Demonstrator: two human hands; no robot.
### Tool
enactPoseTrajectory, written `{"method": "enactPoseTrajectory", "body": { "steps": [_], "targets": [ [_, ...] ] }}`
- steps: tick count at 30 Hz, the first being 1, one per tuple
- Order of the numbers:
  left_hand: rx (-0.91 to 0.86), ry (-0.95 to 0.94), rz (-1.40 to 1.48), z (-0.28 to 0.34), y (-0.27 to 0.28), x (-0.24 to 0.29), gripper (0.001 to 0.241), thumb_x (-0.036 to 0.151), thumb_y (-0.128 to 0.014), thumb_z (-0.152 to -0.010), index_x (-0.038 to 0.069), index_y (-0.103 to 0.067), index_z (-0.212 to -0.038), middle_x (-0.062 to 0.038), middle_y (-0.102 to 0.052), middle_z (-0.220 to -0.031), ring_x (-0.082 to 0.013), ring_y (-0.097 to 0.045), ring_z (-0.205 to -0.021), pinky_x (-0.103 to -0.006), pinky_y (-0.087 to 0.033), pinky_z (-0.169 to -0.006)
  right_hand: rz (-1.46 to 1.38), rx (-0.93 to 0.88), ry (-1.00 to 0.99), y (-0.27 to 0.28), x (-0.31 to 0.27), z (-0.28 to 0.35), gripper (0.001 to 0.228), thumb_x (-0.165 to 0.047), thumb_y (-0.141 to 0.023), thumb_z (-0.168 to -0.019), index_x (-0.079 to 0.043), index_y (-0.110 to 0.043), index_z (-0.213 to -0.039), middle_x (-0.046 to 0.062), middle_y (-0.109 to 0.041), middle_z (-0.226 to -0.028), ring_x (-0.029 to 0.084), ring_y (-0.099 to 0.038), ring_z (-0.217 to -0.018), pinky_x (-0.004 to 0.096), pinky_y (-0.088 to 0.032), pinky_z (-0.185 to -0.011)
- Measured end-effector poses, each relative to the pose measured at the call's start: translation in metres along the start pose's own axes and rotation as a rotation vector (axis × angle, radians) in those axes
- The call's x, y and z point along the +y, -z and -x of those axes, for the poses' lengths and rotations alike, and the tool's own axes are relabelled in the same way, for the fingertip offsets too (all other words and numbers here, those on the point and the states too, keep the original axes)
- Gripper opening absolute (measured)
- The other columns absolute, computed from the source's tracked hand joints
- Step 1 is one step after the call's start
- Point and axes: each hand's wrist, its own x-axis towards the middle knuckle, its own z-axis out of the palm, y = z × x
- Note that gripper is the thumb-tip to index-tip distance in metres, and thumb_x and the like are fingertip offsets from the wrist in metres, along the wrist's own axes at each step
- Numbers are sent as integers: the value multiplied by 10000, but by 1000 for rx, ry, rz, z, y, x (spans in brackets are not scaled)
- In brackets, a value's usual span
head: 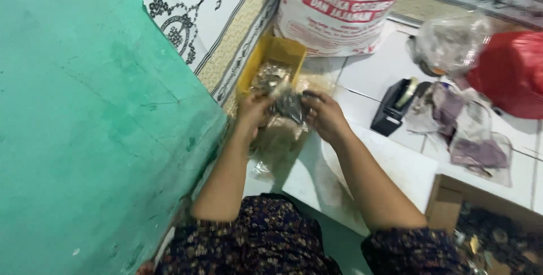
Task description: The person sorts small metal components by hand and using a pen, placing them into a cardboard box and writing notes on a notepad.
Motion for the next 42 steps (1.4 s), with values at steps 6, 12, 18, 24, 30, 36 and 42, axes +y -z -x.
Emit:
{"method": "enactPoseTrajectory", "body": {
  "steps": [6, 12, 18, 24, 30, 36, 42],
  "targets": [
    [284, -341, -621, -64, 10, 41, 248, 204, -790, -818, 242, -751, -1060, -24, -765, -921, -242, -749, -932, -396, -617, -758, 427, 66, 297, -38, 42, -122, 472, -121, -794, -879, -77, -660, -1329, 178, -700, -1022, 211, -669, -882, 292, -579, -639],
    [183, -647, -1242, -48, 12, 61, 295, 63, -670, -918, 85, -618, -1208, -191, -723, -916, -336, -752, -855, -456, -629, -672, 1076, 90, 454, -53, 70, -169, 390, -144, -764, -866, -142, -707, -1252, 122, -761, -1076, 315, -717, -1083, 445, -583, -939],
    [273, -1035, -1534, -119, 9, -20, 106, 202, -669, -885, 185, -773, -876, 20, -664, -829, -162, -629, -992, -293, -489, -738, 1845, -58, 766, -88, 64, -117, 247, -94, -592, -919, -31, -784, -1061, 171, -664, -1210, 363, -547, -1188, 768, -332, -1001],
    [20, -806, -1669, -111, 9, -13, 214, 98, -598, -901, 137, -803, -854, -67, -769, -915, -257, -605, -1163, -458, -314, -1059, 2007, -272, 644, -66, 69, -149, 222, -157, -579, -928, -130, -799, -918, 59, -785, -872, 317, -756, -939, 676, -362, -978],
    [158, -913, -1439, -42, -10, 32, 168, 69, -668, -866, 90, -763, -1002, -140, -729, -943, -347, -644, -1046, -519, -447, -940, 1608, -114, 990, -46, 36, -65, 289, -158, -631, -964, -117, -721, -1235, 91, -718, -1205, 282, -643, -1215, 519, -430, -1075],
    [-6, -974, -1098, 49, -82, 36, 273, 78, -661, -860, 130, -722, -1121, -115, -704, -991, -358, -667, -1050, -491, -541, -867, 1355, 39, 874, 42, 11, 13, 378, -113, -697, -928, -167, -689, -1302, 115, -695, -1223, 304, -636, -1209, 493, -456, -1053],
    [-334, -997, -950, 157, -218, -1, 284, 108, -678, -852, 144, -709, -1133, -73, -689, -939, -314, -696, -931, -427, -594, -797, 1274, 347, 731, 196, -8, 105, 207, -180, -736, -905, -169, -778, -1108, 100, -737, -1094, 278, -724, -983, 429, -561, -888]
  ]
}}
